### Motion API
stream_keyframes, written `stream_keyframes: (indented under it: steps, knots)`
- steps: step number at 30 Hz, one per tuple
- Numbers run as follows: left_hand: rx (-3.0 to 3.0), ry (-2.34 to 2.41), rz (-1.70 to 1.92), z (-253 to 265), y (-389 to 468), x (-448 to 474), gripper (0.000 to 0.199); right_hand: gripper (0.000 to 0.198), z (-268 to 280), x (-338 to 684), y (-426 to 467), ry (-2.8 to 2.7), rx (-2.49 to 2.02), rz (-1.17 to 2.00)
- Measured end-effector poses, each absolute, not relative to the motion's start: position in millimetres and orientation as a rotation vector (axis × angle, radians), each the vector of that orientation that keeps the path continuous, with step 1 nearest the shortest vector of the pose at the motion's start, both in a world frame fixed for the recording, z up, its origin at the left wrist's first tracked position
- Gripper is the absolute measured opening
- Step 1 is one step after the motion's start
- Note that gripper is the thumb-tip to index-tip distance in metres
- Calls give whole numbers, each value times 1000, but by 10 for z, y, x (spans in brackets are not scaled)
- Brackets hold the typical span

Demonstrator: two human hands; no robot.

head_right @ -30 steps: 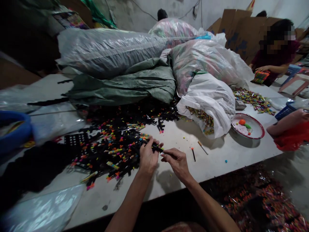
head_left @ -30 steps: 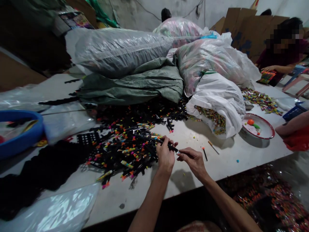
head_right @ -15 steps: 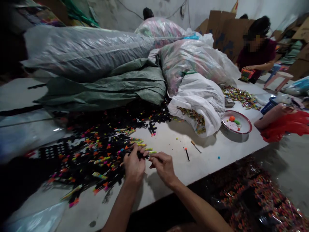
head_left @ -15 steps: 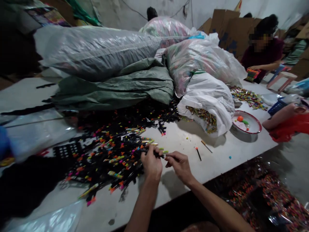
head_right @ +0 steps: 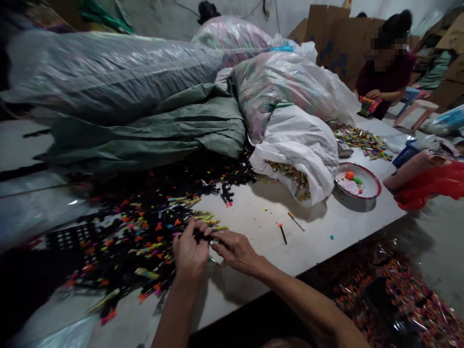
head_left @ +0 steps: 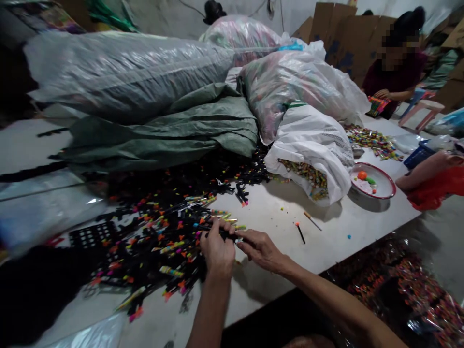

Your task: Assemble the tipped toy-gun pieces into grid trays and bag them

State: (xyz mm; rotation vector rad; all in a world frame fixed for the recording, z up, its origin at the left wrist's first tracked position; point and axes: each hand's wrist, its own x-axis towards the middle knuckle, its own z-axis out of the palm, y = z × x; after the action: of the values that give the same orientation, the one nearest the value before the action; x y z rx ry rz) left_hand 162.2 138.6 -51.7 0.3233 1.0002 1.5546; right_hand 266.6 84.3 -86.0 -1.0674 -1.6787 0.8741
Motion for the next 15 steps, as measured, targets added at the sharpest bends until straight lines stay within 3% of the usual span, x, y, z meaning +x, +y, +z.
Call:
stream_keyframes:
  steps: [3, 9, 15]
  knots:
    - [441, 1023, 1567, -440, 1328, 1677, 30, 33, -785, 2722, 822, -1729, -1076, 927]
    - [436, 963, 1483, -453, 1289, 1673, 26, 31, -798, 2740, 829, -1366, -932, 1487]
    - [396, 950, 1466, -566, 1356, 1517, 26, 26, -813, 2655, 962, -1556, -935, 1417]
